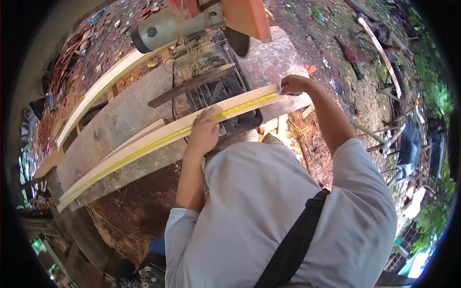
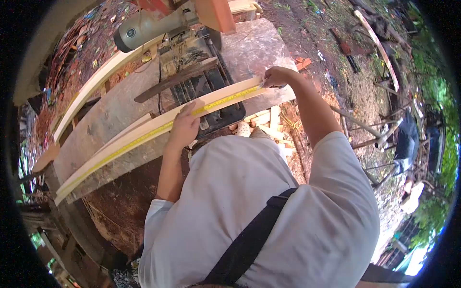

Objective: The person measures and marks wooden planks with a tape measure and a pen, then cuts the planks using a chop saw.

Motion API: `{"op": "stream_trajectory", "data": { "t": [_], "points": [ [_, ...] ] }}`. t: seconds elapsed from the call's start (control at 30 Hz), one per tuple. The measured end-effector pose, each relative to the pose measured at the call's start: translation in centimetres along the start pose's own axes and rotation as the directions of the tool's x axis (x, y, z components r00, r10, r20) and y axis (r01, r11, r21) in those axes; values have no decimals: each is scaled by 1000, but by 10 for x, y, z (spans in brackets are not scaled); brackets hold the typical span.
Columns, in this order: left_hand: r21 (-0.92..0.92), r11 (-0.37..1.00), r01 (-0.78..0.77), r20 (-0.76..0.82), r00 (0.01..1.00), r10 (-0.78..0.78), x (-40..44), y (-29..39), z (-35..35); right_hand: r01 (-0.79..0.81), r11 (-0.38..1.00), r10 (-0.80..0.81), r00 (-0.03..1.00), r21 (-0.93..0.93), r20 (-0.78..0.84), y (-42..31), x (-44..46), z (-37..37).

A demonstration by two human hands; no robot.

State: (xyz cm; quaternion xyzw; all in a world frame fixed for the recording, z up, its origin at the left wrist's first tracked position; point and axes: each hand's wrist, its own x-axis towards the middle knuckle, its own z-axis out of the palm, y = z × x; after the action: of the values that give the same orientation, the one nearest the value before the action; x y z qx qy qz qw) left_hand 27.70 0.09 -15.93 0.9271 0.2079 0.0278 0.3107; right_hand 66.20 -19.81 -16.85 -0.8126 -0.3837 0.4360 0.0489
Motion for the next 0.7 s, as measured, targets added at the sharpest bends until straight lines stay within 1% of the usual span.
{"op": "stream_trajectory", "data": {
  "t": [0.03, 0.07, 0.13, 0.17, 0.2, 0.27, 0.3, 0.37, 0.4, 0.47, 0.5, 0.53, 0.6, 0.63, 0.67, 0.7],
  "points": [
    [55, 998, -21, 20, 1000, 20, 2, 5, 9, 6, 1000, -6, 1000, -13, 23, -1, 3, -2],
    [55, 998, -8, 10, 1000, 7, 3, 15, 13, 17, 1000, -17, 999, -24, 29, 1, 7, -3],
    [140, 989, 43, 165, 984, -67, 2, 32, 19, 43, 998, -40, 997, -38, 71, 4, 12, 0],
    [141, 989, 47, 143, 987, -67, 2, 35, 25, 57, 995, -51, 996, -85, 77, 4, 14, 2],
    [143, 988, 59, 139, 987, -79, 0, 38, 29, 67, 994, -59, 995, -89, 85, 5, 15, 2],
    [171, 982, 85, 114, 988, -106, -4, 44, 35, 54, 981, -42, 997, -184, 70, 6, 15, 3],
    [176, 980, 95, 110, 987, -115, -6, 46, 39, 65, 981, -51, 996, -185, 75, 9, 18, 5],
    [164, 986, 3, -4, 1000, -3, -7, 45, 46, 147, 987, -142, 987, -63, 75, 10, 18, 3],
    [179, 984, 9, -6, 1000, -8, -8, 47, 48, 162, 985, -157, 985, -57, 74, 6, 20, 2],
    [148, 988, 39, 10, 999, -40, -15, 50, 56, 112, 988, -105, 992, -109, 73, 0, 16, -1],
    [151, 989, 6, -15, 1000, -4, -16, 49, 57, 111, 987, -101, 991, -118, 91, -4, 13, -3],
    [152, 988, 11, -13, 1000, -9, -17, 47, 58, 115, 987, -104, 990, -116, 96, -5, 15, -3],
    [187, 982, 24, 6, 1000, -25, -17, 48, 57, 106, 973, -74, 985, -207, 155, -3, 22, -4],
    [184, 982, 34, 4, 999, -36, -16, 46, 58, 151, 963, -123, 983, -223, 134, -2, 24, -3],
    [197, 979, 56, -35, 998, -50, -17, 43, 58, 158, 961, -128, 981, -227, 144, -5, 21, -2],
    [212, 974, 78, -79, 995, -62, -19, 40, 57, 98, 980, -66, 981, -173, 183, -8, 19, -4]
  ]
}}
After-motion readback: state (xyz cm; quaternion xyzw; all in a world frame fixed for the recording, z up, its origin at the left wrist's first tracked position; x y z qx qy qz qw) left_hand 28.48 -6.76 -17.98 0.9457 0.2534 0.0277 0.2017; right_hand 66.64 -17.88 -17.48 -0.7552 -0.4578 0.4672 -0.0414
